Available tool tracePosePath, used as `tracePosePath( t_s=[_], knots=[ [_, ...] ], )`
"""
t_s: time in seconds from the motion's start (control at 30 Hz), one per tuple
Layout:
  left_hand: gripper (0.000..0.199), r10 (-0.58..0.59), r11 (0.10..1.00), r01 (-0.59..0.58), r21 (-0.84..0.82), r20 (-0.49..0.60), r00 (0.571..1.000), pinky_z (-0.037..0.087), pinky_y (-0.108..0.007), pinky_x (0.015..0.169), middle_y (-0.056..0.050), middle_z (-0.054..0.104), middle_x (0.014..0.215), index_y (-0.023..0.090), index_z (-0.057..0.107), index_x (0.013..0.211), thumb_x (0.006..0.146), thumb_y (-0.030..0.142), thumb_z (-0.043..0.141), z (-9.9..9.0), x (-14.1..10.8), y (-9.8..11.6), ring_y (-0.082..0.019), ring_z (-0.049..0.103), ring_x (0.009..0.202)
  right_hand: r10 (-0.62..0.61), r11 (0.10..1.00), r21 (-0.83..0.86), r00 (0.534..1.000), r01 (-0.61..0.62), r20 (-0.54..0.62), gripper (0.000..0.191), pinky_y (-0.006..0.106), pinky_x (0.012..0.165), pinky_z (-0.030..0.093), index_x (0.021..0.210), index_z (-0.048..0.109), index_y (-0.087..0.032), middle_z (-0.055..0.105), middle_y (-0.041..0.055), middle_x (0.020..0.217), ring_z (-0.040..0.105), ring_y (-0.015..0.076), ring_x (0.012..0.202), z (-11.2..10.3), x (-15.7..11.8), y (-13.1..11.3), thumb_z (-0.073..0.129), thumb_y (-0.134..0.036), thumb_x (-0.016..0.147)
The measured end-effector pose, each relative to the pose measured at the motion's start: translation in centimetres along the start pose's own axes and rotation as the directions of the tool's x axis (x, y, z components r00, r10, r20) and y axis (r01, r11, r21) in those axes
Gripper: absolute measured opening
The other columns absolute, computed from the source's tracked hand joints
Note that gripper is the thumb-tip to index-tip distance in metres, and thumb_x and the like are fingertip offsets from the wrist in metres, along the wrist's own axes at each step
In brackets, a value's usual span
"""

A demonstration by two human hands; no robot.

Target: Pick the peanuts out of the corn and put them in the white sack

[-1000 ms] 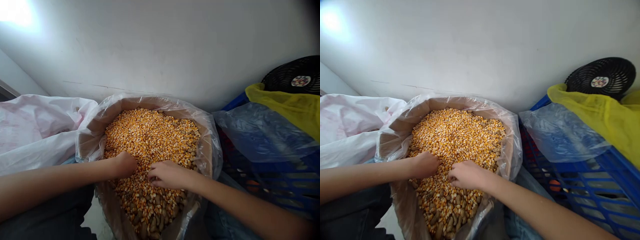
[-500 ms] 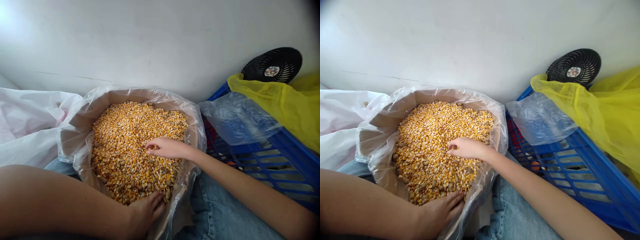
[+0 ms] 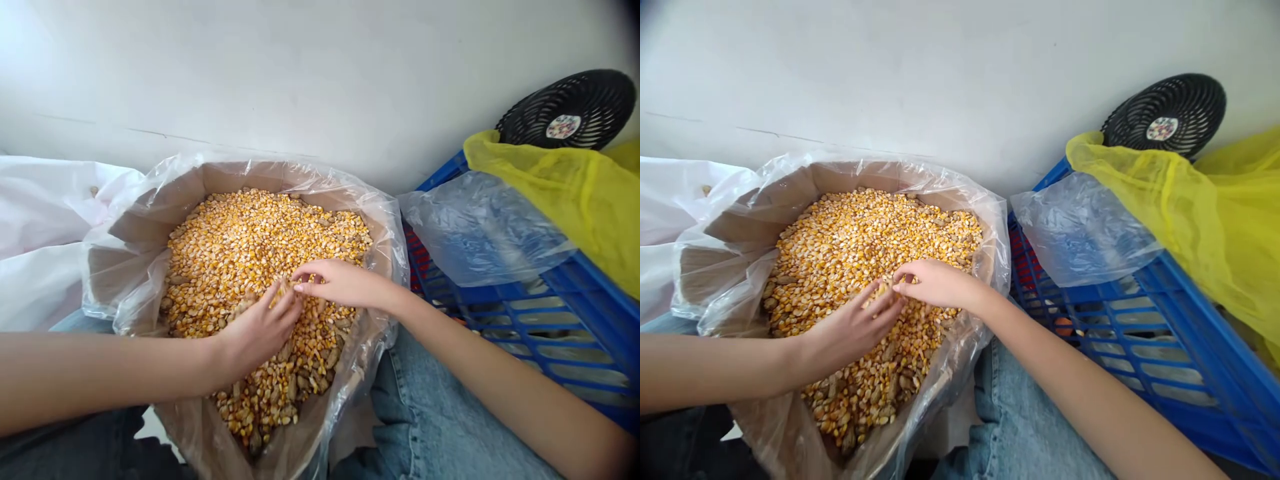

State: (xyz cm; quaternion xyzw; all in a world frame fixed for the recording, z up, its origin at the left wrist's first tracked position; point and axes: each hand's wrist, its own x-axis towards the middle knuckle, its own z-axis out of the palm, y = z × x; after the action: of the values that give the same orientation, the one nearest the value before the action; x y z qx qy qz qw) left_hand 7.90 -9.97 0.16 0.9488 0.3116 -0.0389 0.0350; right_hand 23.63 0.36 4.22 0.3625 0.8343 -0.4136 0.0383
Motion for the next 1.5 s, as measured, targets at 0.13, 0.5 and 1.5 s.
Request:
tracePosePath(
  t_s=[0.13, 0.5, 1.5],
  knots=[
    [0.031, 0.185, 0.983, -0.185, 0.01, -0.029, 0.982, 0.028, -0.042, 0.097, -0.006, 0.05, 0.117, 0.023, 0.062, 0.097, 0.069, 0.023, 0.048, 0.3, -1.5, 3.0, -0.025, 0.037, 0.115, -0.008, 1.0, 0.029, 0.998, 0.01, -0.066, 0.027, 0.029, 0.075, 0.037, 0.095, 0.06, -0.02, 0.06, 0.0026, 0.093, 0.053, 0.0165, 0.084, -0.8, -0.4, 0.2, 0.046, -0.035, 0.078],
    [0.055, 0.021, 0.883, -0.046, 0.466, 0.057, 0.998, 0.016, -0.033, 0.104, 0.006, 0.029, 0.133, 0.028, 0.046, 0.118, 0.063, 0.03, 0.048, 5.6, 1.1, 3.4, -0.015, 0.017, 0.125, 0.018, 1.0, 0.023, 0.997, -0.016, -0.079, 0.026, 0.03, 0.076, 0.038, 0.097, 0.059, -0.021, 0.06, 0.0021, 0.096, 0.053, 0.0157, 0.084, -1.2, -0.5, -0.7, 0.047, -0.033, 0.077],
    [0.055, 0.067, 0.711, -0.049, 0.701, 0.002, 0.998, 0.021, -0.049, 0.099, -0.002, 0.04, 0.127, 0.023, 0.044, 0.12, 0.07, 0.042, 0.029, 2.0, 4.3, 6.2, -0.027, 0.027, 0.121, -0.052, 0.987, 0.123, 0.939, 0.099, -0.339, 0.024, 0.028, 0.075, 0.039, 0.094, 0.06, -0.02, 0.061, 0.003, 0.095, 0.054, 0.0141, 0.082, -3.2, -0.4, -0.9, 0.046, -0.031, 0.078]
  ],
)
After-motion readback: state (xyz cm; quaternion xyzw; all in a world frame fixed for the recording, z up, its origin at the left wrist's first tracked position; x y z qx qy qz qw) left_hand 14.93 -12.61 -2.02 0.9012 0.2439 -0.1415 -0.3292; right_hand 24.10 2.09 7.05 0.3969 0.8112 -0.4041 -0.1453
